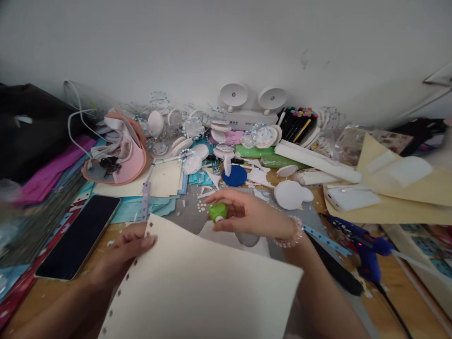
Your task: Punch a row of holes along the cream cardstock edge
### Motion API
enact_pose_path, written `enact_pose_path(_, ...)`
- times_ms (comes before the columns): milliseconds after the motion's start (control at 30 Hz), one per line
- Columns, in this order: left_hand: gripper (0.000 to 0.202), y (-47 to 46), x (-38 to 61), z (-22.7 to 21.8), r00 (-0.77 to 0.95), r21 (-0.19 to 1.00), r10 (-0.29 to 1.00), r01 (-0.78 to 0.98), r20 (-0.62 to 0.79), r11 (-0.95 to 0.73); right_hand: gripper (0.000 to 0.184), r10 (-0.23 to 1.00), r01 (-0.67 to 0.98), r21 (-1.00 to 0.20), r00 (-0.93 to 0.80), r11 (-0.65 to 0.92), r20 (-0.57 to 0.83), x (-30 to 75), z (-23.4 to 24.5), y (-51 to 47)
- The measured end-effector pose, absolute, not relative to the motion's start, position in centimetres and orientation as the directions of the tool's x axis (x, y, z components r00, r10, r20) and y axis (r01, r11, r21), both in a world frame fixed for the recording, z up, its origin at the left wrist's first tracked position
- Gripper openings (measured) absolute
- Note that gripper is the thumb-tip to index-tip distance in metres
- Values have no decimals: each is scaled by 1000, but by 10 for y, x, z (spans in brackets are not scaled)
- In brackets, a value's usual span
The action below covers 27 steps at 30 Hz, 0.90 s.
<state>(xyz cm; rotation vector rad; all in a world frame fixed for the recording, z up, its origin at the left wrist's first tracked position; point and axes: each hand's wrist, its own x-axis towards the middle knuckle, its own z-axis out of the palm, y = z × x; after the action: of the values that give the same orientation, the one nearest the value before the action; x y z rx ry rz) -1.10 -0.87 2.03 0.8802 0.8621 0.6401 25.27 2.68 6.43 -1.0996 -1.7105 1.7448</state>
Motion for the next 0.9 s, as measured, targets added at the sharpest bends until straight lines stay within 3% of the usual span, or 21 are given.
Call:
enact_pose_path(100,35,-1,-5,17,369,918,854,-1,-368,396,35,894,255,-966,-420,-49,-156,263,76,26)
enact_pose_path(167,37,1,1,11,331,959,908,203,-258,199,31,967,274,-962,-248,13,-58,271,79,26)
enact_pose_path(267,40,1,7,0,413,899,907,422,-80,-113,32,994,276,-959,-99,70,44,276,77,26)
enact_pose_path(400,37,-1,7,-8,480,854,875,481,-65,-200,43,963,246,-963,-267,111,43,256,66,24)
enact_pose_path(533,34,-1,7,-9,494,860,868,462,-44,-219,38,886,390,-876,-455,285,85,225,49,20)
enact_pose_path(667,34,-2,7,-9,499,859,866,455,-27,-235,38,865,462,-803,-486,376,126,212,42,17)
enact_pose_path(900,33,-3,5,-10,504,857,864,450,-10,-252,40,864,480,-776,-476,409,161,215,45,16)
